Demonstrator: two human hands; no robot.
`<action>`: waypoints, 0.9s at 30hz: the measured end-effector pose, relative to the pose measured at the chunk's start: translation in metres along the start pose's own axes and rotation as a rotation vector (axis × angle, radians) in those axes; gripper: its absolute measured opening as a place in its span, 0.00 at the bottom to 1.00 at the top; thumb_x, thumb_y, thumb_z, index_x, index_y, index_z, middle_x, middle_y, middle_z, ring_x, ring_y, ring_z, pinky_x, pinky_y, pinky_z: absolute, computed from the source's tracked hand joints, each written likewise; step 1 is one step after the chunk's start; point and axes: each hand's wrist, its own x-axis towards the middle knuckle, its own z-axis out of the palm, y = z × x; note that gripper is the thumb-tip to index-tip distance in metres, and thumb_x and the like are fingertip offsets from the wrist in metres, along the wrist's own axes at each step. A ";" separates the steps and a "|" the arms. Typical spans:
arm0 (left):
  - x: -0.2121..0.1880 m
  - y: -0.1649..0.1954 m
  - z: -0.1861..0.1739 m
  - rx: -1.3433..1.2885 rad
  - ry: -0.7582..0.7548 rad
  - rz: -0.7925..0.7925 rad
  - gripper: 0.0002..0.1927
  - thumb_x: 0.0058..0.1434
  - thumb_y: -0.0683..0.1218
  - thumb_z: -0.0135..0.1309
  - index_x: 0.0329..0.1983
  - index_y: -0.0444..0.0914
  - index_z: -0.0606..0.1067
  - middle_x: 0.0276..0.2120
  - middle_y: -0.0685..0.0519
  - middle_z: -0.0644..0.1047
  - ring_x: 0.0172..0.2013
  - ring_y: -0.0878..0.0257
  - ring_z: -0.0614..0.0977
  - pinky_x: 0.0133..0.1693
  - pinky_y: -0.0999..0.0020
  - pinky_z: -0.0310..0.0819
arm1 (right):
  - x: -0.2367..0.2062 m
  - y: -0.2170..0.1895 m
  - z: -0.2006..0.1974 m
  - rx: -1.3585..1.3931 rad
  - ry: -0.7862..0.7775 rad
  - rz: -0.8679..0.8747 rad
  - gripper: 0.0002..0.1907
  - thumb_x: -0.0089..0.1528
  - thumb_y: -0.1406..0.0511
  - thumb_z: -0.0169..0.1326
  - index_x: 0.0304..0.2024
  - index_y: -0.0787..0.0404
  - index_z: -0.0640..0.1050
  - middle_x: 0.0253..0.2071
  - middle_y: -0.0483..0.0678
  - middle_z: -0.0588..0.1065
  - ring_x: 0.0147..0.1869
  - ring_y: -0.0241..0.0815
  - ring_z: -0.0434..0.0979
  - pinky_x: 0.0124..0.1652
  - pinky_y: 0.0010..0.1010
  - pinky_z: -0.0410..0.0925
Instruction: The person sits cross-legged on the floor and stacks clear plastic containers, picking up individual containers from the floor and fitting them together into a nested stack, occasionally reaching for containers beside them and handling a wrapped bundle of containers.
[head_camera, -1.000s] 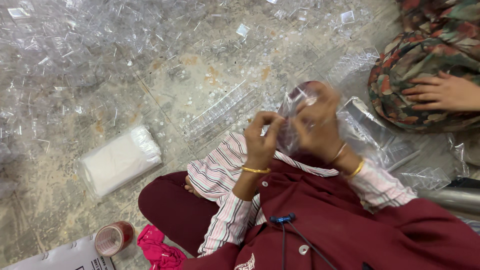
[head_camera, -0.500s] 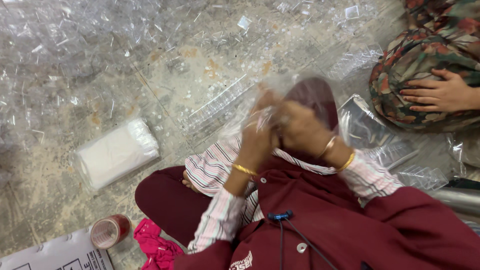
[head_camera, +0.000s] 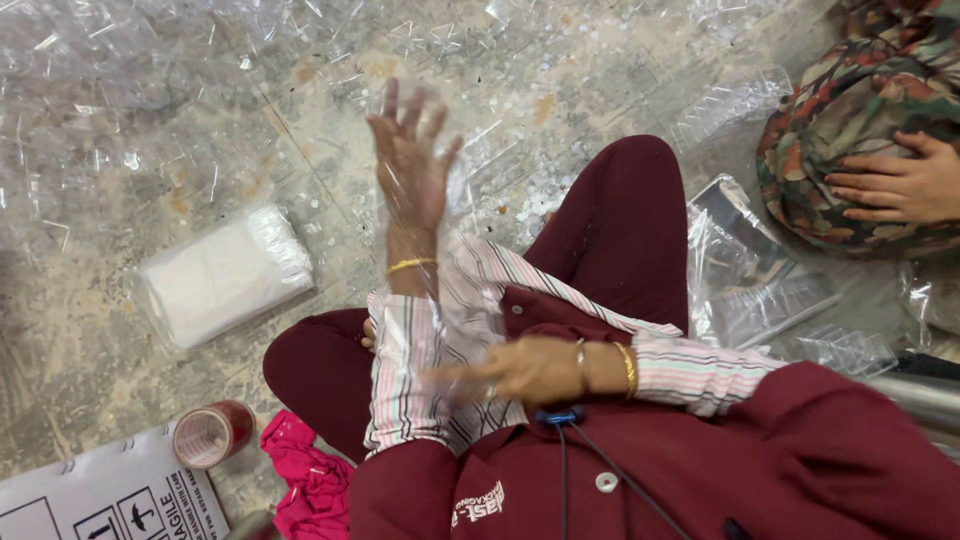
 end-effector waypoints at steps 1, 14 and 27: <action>-0.005 -0.011 -0.002 0.070 0.030 -0.034 0.44 0.66 0.67 0.46 0.79 0.46 0.49 0.76 0.38 0.50 0.71 0.41 0.60 0.67 0.38 0.58 | -0.005 0.012 -0.007 -0.113 0.058 0.047 0.48 0.51 0.76 0.49 0.74 0.47 0.59 0.73 0.54 0.66 0.45 0.46 0.78 0.29 0.30 0.75; -0.068 -0.021 -0.077 1.599 0.128 0.110 0.38 0.60 0.50 0.64 0.71 0.38 0.63 0.64 0.44 0.71 0.64 0.48 0.73 0.63 0.49 0.69 | -0.055 0.291 -0.078 -0.264 0.565 1.003 0.20 0.55 0.69 0.54 0.49 0.71 0.77 0.53 0.65 0.74 0.58 0.68 0.72 0.60 0.49 0.68; -0.048 -0.017 -0.155 1.864 0.367 -0.079 0.44 0.41 0.52 0.74 0.61 0.48 0.67 0.57 0.52 0.68 0.55 0.42 0.69 0.51 0.38 0.65 | 0.046 0.249 -0.087 0.561 0.719 0.729 0.37 0.56 0.74 0.50 0.70 0.57 0.67 0.60 0.49 0.78 0.62 0.41 0.76 0.59 0.33 0.68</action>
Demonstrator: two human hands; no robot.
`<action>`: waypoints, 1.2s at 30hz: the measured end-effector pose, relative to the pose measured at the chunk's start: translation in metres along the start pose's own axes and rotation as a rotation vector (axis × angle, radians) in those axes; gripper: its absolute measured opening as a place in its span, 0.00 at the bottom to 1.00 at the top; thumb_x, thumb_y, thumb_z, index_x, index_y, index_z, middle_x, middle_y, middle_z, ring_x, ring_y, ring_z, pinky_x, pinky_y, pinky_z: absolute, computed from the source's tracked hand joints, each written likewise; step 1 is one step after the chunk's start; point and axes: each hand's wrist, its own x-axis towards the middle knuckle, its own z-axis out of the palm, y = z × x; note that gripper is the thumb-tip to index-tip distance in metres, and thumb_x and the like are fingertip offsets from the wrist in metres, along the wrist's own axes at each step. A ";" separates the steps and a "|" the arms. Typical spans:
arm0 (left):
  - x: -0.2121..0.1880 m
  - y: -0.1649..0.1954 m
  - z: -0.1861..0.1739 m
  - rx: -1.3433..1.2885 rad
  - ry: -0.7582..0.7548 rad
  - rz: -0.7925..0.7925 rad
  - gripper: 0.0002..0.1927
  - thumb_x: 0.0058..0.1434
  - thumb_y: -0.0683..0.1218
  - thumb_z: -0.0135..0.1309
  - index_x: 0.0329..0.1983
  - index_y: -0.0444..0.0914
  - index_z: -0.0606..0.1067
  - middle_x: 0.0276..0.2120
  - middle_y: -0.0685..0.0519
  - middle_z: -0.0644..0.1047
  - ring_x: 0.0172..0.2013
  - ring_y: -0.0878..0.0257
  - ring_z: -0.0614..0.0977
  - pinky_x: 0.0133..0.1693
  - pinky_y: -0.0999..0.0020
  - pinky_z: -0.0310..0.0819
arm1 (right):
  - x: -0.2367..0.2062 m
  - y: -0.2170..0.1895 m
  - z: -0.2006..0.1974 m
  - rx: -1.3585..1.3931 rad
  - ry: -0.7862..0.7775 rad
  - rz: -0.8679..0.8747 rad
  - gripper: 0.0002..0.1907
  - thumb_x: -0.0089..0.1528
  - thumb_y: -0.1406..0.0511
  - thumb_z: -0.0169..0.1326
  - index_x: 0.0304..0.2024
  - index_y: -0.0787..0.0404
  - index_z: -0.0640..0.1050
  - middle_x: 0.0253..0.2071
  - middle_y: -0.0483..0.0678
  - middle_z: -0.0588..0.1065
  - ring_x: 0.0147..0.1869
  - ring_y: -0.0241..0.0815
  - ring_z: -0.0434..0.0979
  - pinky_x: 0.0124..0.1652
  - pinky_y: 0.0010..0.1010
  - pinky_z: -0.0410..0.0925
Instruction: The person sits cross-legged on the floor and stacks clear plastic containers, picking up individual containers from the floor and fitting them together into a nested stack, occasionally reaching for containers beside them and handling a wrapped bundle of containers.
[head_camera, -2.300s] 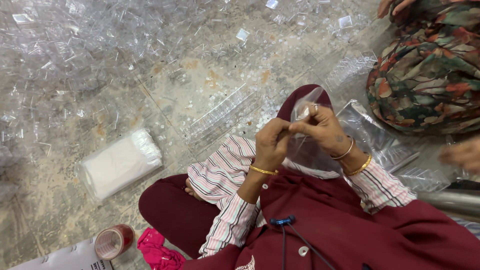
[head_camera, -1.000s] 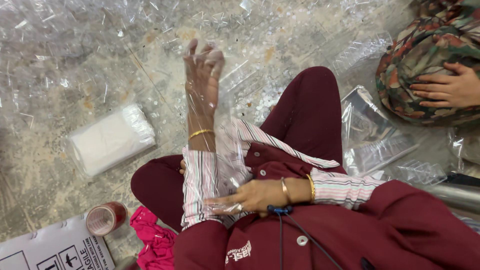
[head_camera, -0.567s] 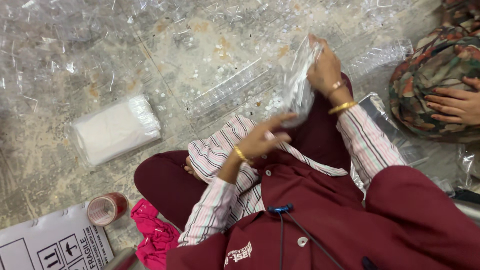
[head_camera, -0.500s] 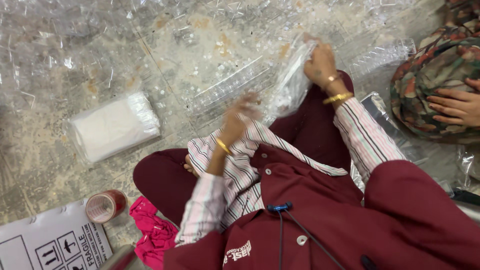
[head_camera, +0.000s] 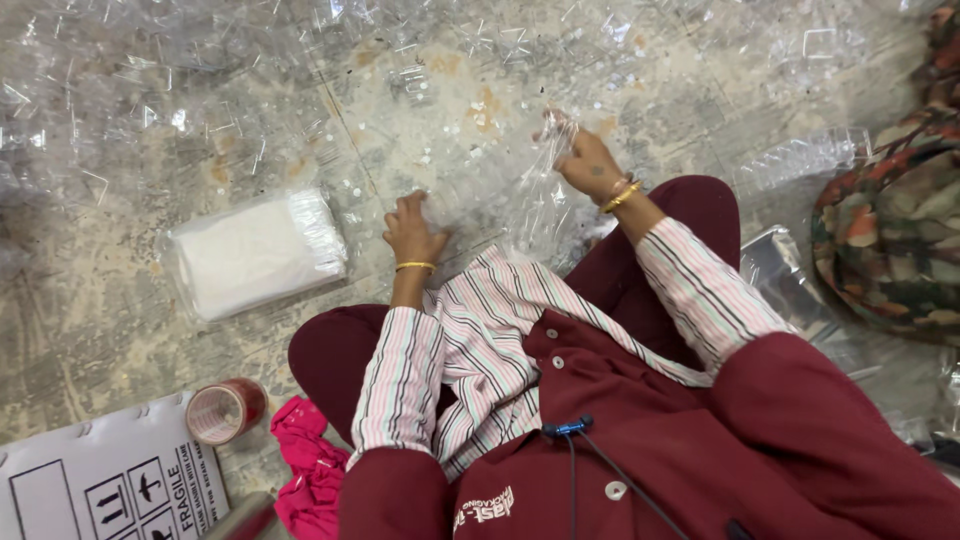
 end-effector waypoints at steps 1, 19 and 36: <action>0.000 -0.002 -0.001 -0.145 0.088 0.055 0.45 0.41 0.51 0.75 0.62 0.46 0.66 0.56 0.51 0.69 0.56 0.44 0.70 0.54 0.43 0.66 | -0.004 -0.017 -0.007 -0.061 0.006 -0.132 0.29 0.61 0.73 0.53 0.66 0.58 0.71 0.64 0.52 0.74 0.66 0.45 0.72 0.62 0.36 0.66; -0.096 0.015 -0.075 -1.127 0.094 0.096 0.51 0.49 0.44 0.74 0.68 0.38 0.53 0.59 0.45 0.68 0.59 0.53 0.75 0.60 0.62 0.74 | 0.007 -0.075 -0.092 -1.164 0.431 -0.447 0.09 0.53 0.74 0.57 0.37 0.65 0.79 0.47 0.68 0.72 0.38 0.65 0.77 0.36 0.52 0.71; -0.101 0.022 -0.051 -0.187 0.412 0.037 0.44 0.43 0.46 0.74 0.63 0.46 0.65 0.58 0.48 0.66 0.59 0.45 0.67 0.54 0.43 0.61 | 0.021 -0.089 -0.039 -0.968 0.053 -0.543 0.40 0.51 0.72 0.48 0.68 0.55 0.75 0.66 0.67 0.64 0.57 0.63 0.76 0.50 0.47 0.71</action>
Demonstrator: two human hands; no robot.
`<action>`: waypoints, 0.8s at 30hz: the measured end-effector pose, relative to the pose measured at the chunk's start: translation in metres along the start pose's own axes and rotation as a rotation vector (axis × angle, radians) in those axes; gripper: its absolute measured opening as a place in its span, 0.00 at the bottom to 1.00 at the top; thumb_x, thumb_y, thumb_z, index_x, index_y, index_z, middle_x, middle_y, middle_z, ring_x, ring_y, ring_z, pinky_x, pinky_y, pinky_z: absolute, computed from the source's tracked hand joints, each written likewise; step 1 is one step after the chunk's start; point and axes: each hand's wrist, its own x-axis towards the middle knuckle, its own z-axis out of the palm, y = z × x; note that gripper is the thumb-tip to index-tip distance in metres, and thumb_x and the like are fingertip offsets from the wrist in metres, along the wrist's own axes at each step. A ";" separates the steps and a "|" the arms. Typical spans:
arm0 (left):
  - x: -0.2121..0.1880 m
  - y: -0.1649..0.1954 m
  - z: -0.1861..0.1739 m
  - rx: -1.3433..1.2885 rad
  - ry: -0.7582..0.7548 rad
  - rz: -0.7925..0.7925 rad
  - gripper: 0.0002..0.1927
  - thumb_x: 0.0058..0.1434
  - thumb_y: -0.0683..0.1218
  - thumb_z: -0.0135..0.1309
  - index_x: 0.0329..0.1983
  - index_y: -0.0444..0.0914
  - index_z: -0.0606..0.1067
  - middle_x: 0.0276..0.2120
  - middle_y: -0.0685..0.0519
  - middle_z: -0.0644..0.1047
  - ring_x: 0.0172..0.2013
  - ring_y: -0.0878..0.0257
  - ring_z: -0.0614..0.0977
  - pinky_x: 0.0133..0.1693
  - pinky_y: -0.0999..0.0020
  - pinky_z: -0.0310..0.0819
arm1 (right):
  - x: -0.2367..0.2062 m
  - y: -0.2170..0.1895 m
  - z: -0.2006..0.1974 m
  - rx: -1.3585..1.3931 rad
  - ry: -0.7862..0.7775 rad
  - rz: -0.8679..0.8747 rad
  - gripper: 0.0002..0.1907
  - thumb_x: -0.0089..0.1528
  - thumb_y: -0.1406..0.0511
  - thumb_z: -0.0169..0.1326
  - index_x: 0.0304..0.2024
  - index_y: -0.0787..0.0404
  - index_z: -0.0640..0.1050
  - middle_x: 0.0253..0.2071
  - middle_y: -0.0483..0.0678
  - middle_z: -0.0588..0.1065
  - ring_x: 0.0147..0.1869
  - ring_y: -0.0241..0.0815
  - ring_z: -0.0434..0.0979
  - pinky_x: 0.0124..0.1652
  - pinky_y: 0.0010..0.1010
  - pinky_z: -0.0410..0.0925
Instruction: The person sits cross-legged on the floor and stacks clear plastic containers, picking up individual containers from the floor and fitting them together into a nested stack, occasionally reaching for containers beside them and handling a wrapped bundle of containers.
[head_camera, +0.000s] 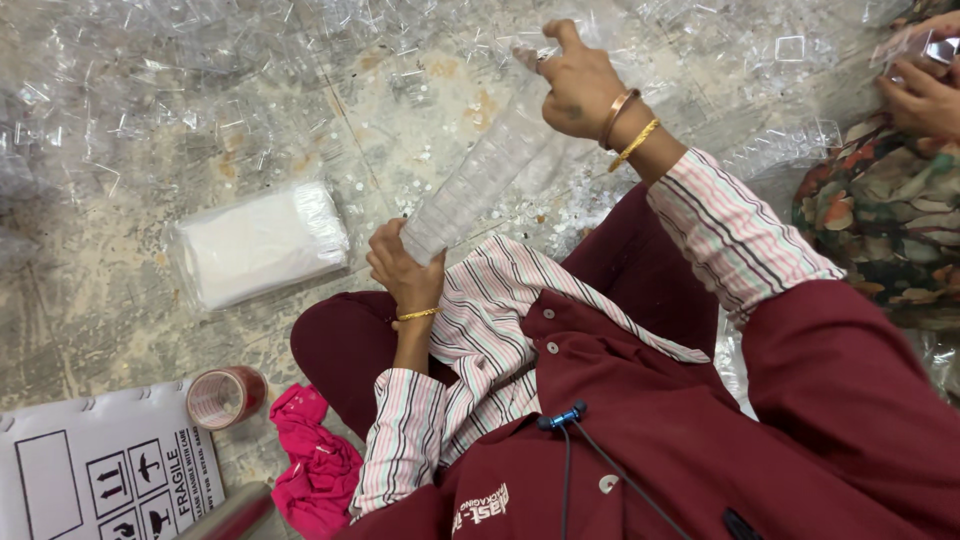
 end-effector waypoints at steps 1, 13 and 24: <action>0.001 0.001 -0.002 0.043 0.012 0.015 0.44 0.43 0.46 0.74 0.62 0.47 0.65 0.58 0.48 0.65 0.58 0.45 0.66 0.54 0.44 0.60 | 0.002 -0.003 -0.001 0.015 -0.032 0.006 0.41 0.50 0.72 0.48 0.69 0.55 0.74 0.65 0.67 0.64 0.54 0.63 0.77 0.50 0.47 0.71; 0.005 0.007 -0.007 0.302 0.133 0.169 0.42 0.42 0.42 0.69 0.61 0.50 0.64 0.57 0.51 0.63 0.57 0.47 0.65 0.54 0.45 0.58 | 0.004 -0.015 0.023 0.196 0.004 0.114 0.31 0.55 0.75 0.41 0.60 0.59 0.78 0.64 0.58 0.69 0.39 0.51 0.83 0.50 0.36 0.75; 0.008 -0.014 -0.007 0.216 0.487 0.438 0.32 0.51 0.43 0.58 0.60 0.51 0.64 0.61 0.51 0.64 0.62 0.49 0.64 0.61 0.46 0.59 | 0.011 -0.047 -0.030 0.695 -0.276 0.385 0.38 0.57 0.76 0.38 0.71 0.51 0.66 0.63 0.62 0.65 0.31 0.45 0.80 0.33 0.28 0.79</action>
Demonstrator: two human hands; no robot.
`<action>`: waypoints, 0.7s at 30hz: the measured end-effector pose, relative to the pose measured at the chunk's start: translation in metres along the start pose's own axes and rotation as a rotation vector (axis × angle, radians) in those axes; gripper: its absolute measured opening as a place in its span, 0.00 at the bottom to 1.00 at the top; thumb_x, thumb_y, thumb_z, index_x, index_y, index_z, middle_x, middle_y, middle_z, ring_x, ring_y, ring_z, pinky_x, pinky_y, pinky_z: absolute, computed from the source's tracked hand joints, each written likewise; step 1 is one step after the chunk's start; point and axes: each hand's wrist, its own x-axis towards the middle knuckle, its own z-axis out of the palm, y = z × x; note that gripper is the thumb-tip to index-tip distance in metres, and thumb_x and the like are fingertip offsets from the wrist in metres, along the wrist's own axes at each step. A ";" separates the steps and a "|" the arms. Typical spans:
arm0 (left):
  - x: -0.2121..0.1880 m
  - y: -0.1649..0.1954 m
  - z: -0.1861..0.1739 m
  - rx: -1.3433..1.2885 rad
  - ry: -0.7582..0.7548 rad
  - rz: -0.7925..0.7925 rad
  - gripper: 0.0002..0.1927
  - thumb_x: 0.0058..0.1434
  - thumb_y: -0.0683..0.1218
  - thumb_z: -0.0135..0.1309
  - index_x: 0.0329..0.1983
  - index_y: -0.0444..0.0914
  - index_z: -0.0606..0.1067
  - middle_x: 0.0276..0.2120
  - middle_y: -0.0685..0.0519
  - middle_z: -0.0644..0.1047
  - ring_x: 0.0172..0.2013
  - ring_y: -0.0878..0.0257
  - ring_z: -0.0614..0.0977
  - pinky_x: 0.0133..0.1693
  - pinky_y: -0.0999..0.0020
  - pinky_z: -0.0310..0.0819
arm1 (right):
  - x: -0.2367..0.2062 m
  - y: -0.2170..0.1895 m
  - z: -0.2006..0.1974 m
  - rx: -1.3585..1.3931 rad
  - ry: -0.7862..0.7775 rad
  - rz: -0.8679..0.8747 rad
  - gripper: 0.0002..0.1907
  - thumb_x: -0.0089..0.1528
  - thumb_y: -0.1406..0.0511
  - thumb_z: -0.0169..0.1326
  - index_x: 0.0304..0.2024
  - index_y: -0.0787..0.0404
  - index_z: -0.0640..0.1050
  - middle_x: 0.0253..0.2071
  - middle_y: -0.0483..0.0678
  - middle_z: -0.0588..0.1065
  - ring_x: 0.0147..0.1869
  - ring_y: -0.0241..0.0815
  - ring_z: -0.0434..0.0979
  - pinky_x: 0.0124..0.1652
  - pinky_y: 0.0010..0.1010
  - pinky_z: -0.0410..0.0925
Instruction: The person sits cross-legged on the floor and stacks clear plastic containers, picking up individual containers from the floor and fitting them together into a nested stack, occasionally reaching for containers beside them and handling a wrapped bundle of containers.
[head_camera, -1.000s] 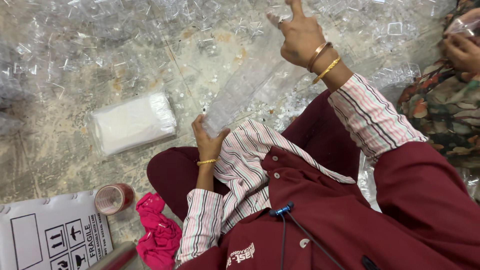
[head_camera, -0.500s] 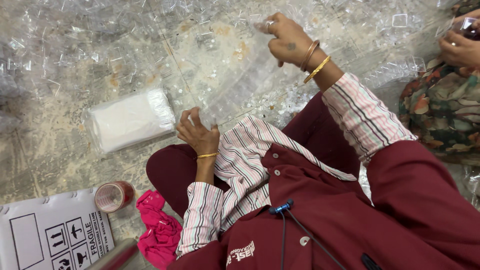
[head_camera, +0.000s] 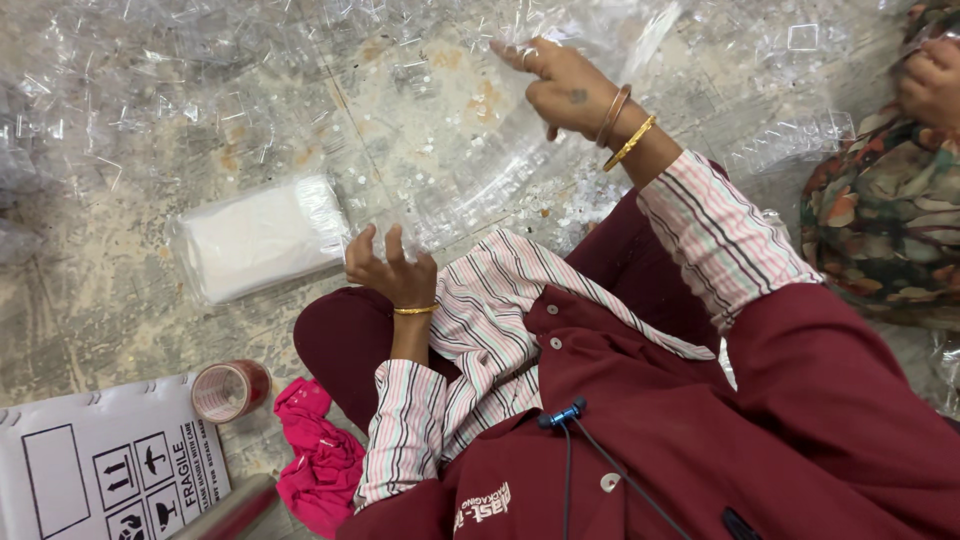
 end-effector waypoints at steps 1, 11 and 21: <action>0.001 0.001 0.001 -0.004 -0.012 0.006 0.33 0.51 0.45 0.59 0.61 0.51 0.65 0.60 0.51 0.64 0.61 0.49 0.65 0.59 0.46 0.59 | -0.003 -0.006 0.002 -0.063 -0.046 0.001 0.40 0.57 0.76 0.38 0.73 0.52 0.62 0.63 0.63 0.65 0.31 0.46 0.80 0.32 0.28 0.78; 0.029 0.047 -0.023 -0.098 -0.361 -0.076 0.45 0.48 0.59 0.71 0.67 0.46 0.65 0.52 0.50 0.74 0.43 0.52 0.75 0.45 0.56 0.69 | -0.003 0.033 0.094 -0.529 0.009 -0.305 0.39 0.55 0.70 0.47 0.72 0.59 0.64 0.70 0.67 0.61 0.55 0.64 0.77 0.53 0.47 0.71; -0.025 0.077 0.032 -0.026 -0.633 0.104 0.16 0.55 0.45 0.62 0.46 0.37 0.77 0.42 0.51 0.75 0.44 0.50 0.76 0.43 0.53 0.67 | -0.015 0.046 0.192 -0.262 -0.234 -0.215 0.29 0.59 0.66 0.47 0.64 0.63 0.70 0.71 0.60 0.63 0.64 0.57 0.73 0.60 0.42 0.68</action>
